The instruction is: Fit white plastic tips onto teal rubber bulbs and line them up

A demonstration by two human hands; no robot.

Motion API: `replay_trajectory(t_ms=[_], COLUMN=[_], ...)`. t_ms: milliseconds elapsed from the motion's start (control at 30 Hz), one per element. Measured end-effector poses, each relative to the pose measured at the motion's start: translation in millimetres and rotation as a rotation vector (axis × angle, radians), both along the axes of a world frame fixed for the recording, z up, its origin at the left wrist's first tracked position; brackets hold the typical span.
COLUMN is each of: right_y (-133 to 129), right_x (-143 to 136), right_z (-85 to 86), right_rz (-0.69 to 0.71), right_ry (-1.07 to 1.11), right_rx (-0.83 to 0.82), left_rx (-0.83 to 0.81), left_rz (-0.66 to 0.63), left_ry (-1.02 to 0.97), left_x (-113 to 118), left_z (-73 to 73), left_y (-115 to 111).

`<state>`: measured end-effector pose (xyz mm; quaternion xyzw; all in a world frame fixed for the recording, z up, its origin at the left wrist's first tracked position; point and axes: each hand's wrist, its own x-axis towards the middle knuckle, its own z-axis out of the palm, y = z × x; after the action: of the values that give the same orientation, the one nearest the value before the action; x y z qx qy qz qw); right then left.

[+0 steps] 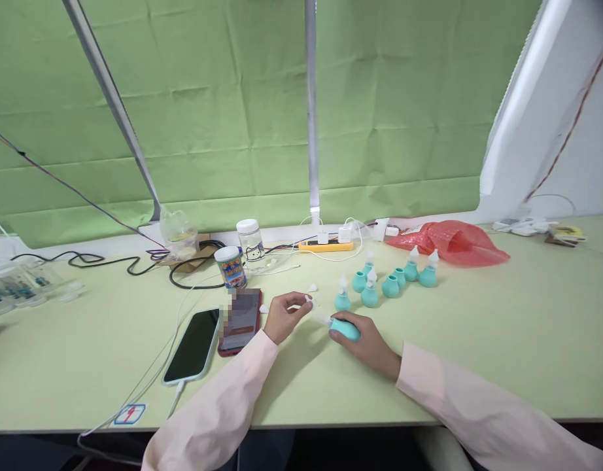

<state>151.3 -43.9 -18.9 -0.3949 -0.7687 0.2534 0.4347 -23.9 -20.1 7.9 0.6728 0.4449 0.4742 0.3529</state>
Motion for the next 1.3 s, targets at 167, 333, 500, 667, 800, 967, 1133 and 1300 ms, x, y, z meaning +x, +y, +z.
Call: replay_trajectory(t_ms=[167, 333, 500, 667, 800, 967, 1133, 1300], right_y=[0.0, -0.1, -0.6, 0.2, 0.7, -1.4, -1.5, -1.3], right_x=[0.4, 1.4, 2.4, 3.5, 5.1, 7.5, 6.5, 5.1], right_z=[-2.1, -5.2, -6.4, -10.2, -12.3, -10.9, -9.0, -7.5], right_rz=[-0.059, -0.090, -0.133, -0.153, -0.137, -0.072, -0.064, -0.064], right_ry=[-0.003, -0.011, -0.034, -0.108, -0.149, -0.122, -0.077, -0.030], right_rx=[0.061, 0.109, 0.184, 0.312, 0.361, 0.322, 0.246, 0.192], left_rx=[-0.282, -0.312, -0.352, -0.418, -0.462, -0.477, -0.463, -0.461], left_rz=[-0.115, -0.157, -0.174, -0.203, -0.240, -0.253, -0.246, -0.271], left_ry=[-0.290, -0.317, -0.311, -0.375, -0.386, -0.361, -0.346, -0.361], left_x=[2.4, 2.0, 1.5, 5.2, 5.7, 4.3, 5.2, 4.8], left_z=[-1.3, -1.4, -1.1, 0.5, 0.6, -0.5, -1.9, -7.8], left_y=[-0.1, -1.1, -0.8, -3.7, -5.7, -6.5, -6.4, -4.1])
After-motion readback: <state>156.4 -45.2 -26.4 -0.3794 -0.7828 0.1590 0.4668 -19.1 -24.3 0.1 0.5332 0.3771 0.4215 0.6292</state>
